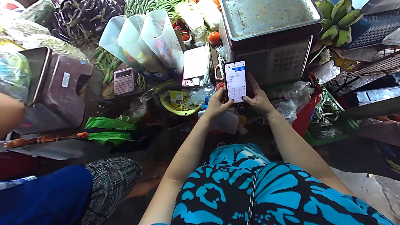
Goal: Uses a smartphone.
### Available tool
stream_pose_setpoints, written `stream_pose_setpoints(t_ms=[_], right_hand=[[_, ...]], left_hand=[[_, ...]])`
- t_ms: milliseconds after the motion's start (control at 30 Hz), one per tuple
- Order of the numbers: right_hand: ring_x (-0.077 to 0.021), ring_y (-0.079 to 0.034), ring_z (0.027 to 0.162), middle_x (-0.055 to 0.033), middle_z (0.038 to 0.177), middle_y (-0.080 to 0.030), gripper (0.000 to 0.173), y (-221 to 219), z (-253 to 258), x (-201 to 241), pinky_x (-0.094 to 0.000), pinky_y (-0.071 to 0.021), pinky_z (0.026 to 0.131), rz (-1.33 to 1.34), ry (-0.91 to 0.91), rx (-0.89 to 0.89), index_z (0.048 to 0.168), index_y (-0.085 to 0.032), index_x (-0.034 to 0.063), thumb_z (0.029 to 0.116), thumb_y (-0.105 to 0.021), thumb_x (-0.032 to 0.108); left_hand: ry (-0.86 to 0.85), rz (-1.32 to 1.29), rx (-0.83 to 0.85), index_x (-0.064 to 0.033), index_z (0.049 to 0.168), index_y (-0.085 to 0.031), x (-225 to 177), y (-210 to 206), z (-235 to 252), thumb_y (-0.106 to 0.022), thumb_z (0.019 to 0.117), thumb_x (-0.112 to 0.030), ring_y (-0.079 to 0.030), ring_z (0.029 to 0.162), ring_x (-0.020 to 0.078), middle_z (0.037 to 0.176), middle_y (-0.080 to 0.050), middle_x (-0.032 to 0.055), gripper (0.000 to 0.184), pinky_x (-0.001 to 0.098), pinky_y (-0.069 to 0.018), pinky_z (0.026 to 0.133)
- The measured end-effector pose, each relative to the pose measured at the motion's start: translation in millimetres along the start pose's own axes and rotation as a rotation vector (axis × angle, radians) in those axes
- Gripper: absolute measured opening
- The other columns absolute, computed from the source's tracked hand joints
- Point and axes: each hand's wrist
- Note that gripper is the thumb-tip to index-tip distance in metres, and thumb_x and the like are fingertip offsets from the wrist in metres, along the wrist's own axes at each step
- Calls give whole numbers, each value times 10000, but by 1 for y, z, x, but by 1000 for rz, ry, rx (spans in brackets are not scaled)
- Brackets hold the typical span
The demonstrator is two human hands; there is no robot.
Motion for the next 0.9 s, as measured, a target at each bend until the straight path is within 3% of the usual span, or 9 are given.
stream_pose_setpoints(t_ms=[100, 200, 300, 400, 567, 767, 900], right_hand=[[-135, -708, 1075, -76, 1283, -691, 956, 1, 1, 0, -369, -587, 930, -9, -1, 21, 1653, -162, 278, 883, -681, 50], [-113, -694, 1112, -77, 1280, -693, 983, 0, 6, -9, -343, -572, 984, -3, 42, 10, 1653, -169, 218, 850, -719, 80], [-113, -692, 1117, -79, 1284, -691, 980, -1, 6, -10, -342, -567, 992, -39, 49, -12, 1651, -181, 213, 859, -751, 117], [-126, -705, 1089, -72, 1283, -694, 1009, -1, 0, -2, -364, -580, 957, -45, 18, 3, 1654, -165, 271, 867, -773, 100], [-129, -703, 1097, -75, 1289, -690, 1067, 1, 0, -3, -362, -580, 967, -28, 36, 21, 1655, -152, 253, 825, -796, 68], [-133, -695, 1096, -90, 1291, -685, 926, 4, 1, -2, -364, -571, 938, -77, 8, 30, 1656, -161, 266, 899, -649, 52], [-109, -681, 1142, -87, 1305, -682, 937, 4, 7, -11, -329, -558, 997, -33, 52, 34, 1655, -161, 211, 884, -671, 60]], left_hand=[[29, 21, -29, -8, 1157, -634, -2, -3, 0, -686, 954, -163, -601, 633, 129, 780, -634, 66, 261, 320, -547, 630], [41, 20, -16, -19, 1164, -621, -5, -2, -2, -643, 971, -132, -589, 619, 143, 780, -626, 77, 225, 325, -535, 603], [31, 22, -3, -1, 1187, -629, -1, -1, 1, -613, 963, -130, -619, 694, 131, 847, -659, 81, 259, 327, -546, 683], [32, 28, -16, -9, 1184, -625, -5, -1, -2, -609, 964, -108, -609, 657, 141, 817, -650, 91, 242, 331, -540, 635], [26, 33, -8, -8, 1195, -617, -6, -1, -2, -615, 949, -114, -602, 643, 142, 800, -641, 83, 268, 333, -533, 620], [36, 35, 3, -6, 1207, -617, -7, 0, -3, -620, 924, -101, -598, 652, 147, 817, -639, 89, 298, 332, -525, 621], [32, 37, -2, -6, 1207, -615, -8, 0, -3, -619, 921, -101, -595, 651, 138, 816, -637, 88, 301, 321, -524, 619]])
Point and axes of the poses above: each hand's wrist, its own z-axis towards the middle knuckle, its own y-axis out of the back of the hand, x = y × z
